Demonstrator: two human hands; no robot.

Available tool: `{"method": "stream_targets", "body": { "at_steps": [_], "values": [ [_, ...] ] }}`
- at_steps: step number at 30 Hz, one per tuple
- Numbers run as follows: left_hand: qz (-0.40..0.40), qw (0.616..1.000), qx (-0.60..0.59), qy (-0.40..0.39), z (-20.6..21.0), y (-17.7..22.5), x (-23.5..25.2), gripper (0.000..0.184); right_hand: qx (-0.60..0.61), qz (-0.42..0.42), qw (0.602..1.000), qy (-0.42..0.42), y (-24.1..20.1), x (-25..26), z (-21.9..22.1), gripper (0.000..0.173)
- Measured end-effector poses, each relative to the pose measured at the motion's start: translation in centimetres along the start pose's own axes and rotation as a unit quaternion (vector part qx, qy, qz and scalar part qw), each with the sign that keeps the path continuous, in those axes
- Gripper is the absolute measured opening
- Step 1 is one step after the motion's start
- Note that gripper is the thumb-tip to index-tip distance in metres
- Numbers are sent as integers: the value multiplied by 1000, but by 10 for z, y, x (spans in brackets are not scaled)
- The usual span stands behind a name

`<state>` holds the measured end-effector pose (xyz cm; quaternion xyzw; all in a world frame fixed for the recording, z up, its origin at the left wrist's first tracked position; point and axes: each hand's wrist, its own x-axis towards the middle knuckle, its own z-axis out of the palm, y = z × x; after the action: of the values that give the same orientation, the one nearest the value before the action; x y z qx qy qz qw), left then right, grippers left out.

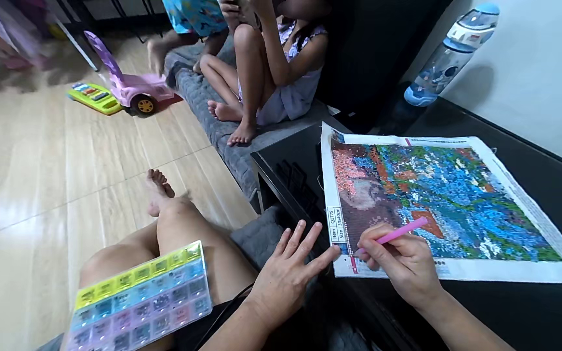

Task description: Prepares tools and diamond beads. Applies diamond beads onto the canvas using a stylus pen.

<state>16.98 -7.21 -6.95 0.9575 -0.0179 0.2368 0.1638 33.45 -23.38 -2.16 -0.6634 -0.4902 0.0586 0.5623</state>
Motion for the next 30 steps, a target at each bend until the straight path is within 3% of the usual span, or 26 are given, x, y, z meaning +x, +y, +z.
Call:
{"method": "stream_targets", "body": {
  "at_steps": [30],
  "values": [
    [0, 1000, 8, -4, 0, 0, 0, 91, -26, -12, 999, 17, 7, 1, 0, 23]
  ]
}}
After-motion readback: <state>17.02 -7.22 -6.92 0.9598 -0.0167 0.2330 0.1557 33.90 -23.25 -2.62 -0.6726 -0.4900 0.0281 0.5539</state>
